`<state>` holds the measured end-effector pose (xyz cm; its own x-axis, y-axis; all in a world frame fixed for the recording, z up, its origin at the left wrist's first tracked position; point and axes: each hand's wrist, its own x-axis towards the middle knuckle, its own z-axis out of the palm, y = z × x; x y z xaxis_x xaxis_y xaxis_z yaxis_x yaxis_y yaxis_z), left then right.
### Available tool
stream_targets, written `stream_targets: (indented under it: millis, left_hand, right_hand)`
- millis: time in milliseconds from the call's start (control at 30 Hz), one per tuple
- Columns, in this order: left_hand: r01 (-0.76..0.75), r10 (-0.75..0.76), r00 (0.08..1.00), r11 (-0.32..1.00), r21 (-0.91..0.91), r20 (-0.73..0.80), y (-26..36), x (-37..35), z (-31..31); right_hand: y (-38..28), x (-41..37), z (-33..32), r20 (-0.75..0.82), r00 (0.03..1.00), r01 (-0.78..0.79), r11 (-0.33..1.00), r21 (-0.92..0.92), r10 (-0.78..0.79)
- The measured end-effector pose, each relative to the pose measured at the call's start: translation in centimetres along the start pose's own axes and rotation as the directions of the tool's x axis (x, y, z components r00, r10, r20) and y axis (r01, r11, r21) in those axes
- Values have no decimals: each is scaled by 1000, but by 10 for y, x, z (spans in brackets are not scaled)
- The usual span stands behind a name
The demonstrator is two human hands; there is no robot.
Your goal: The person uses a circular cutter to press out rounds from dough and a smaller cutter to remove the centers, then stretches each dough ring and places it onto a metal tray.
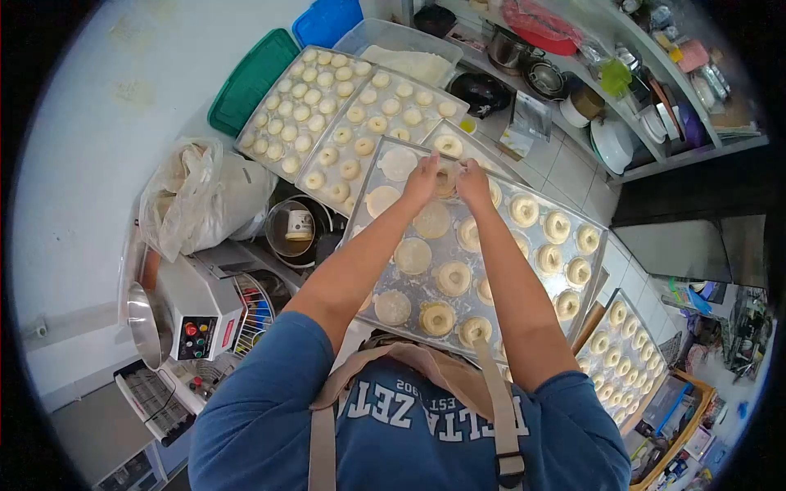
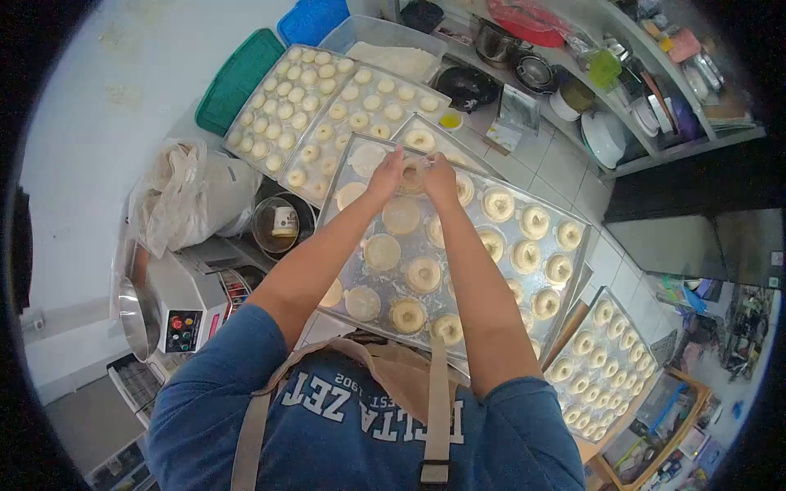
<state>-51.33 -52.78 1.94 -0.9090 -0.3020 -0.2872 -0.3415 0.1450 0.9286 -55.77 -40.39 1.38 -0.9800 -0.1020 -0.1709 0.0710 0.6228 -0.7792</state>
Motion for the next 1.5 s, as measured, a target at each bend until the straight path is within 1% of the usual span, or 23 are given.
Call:
stream_targets:
  millis: [100, 133, 167, 200, 233, 300, 400, 500, 633, 700, 733, 800, 833, 867, 933, 967, 1000, 1067, 1167, 1267, 1367, 1467, 1500]
  left_hand:
    - [-156, 153, 987, 987, 50, 58, 1, -1, -12]
    - [-319, 299, 947, 920, 226, 122, -6, 1, -18]
    - [-471, 422, 882, 796, 381, 209, -14, 4, -24]
    - [-600, 514, 798, 621, 505, 316, -13, 3, -31]
    - [-619, 501, 781, 541, 570, 373, -13, -2, -35]
    - [-648, 456, 750, 361, 671, 479, -12, -15, -41]
    - [-590, 364, 803, 374, 716, 471, -11, -13, -40]
    - [-592, 369, 801, 364, 719, 472, -9, -14, -40]
    - [-582, 378, 809, 413, 700, 450, -5, -17, -39]
    - [-591, 414, 801, 430, 683, 432, -2, -19, -41]
    - [-541, 387, 840, 546, 639, 380, 0, -19, -43]
    - [-419, 309, 906, 747, 516, 289, 4, -16, -49]
    - [-323, 129, 920, 787, 526, 371, 4, -13, -51]
    - [-223, -54, 894, 807, 547, 444, 5, -11, -55]
    - [-275, -121, 860, 709, 649, 496, -7, -20, -58]
    - [-406, -5, 865, 581, 706, 501, -21, -41, -58]
    - [-514, 114, 847, 423, 746, 519, -29, -61, -60]
    - [-527, 86, 829, 449, 722, 552, -6, -93, -73]
    - [-535, 66, 813, 477, 697, 579, -3, -127, -81]
    - [-573, 153, 806, 444, 689, 571, -12, -153, -75]
    - [-634, 189, 764, 401, 661, 617, -12, -169, -59]
    - [-797, 407, 602, 358, 487, 687, -27, -183, -33]
    - [-833, 418, 548, 348, 429, 725, -26, -190, -23]
  right_hand:
    - [6, -1, -5, -35, 989, 142, 984, -110, -146]
    - [3, -5, -10, -45, 981, 184, 973, -138, -191]
    - [0, -9, -17, 31, 960, 279, 933, -228, -280]
    - [-2, -13, -24, 115, 927, 375, 874, -308, -357]
    - [-4, -18, -28, 203, 884, 467, 801, -375, -421]
    - [-10, -25, -28, 283, 864, 502, 739, -450, -416]
    - [-13, -27, -26, 326, 856, 516, 682, -518, -400]
    - [-16, -28, -24, 309, 869, 494, 669, -555, -385]
    - [-16, -31, -25, 308, 863, 505, 651, -567, -401]
    - [-18, -29, -31, 246, 876, 481, 727, -490, -414]
    - [-20, -29, -34, 215, 883, 469, 762, -447, -417]
    - [-28, -29, -44, 249, 936, 309, 919, -245, -248]
    - [-30, -31, -48, 320, 928, 266, 942, -203, -192]
    - [-32, -34, -53, 389, 911, 215, 962, -169, -135]
    - [-23, -46, -51, 591, 804, 235, 948, -216, -65]
    - [3, -64, -40, 501, 790, 560, 747, -357, -353]
    - [4, -81, -44, 451, 815, 546, 742, -389, -364]
    - [3, -107, -55, 339, 859, 507, 731, -457, -384]
    - [10, -149, -77, 331, 902, 340, 929, -146, -278]
    - [22, -214, -88, 297, 934, 242, 963, -118, -198]
    - [44, -282, -94, 247, 952, 200, 979, -45, -183]
    - [67, -352, -108, 143, 989, 35, 999, -36, -30]
    - [84, -376, -106, 28, 1000, 16, 999, -51, -15]
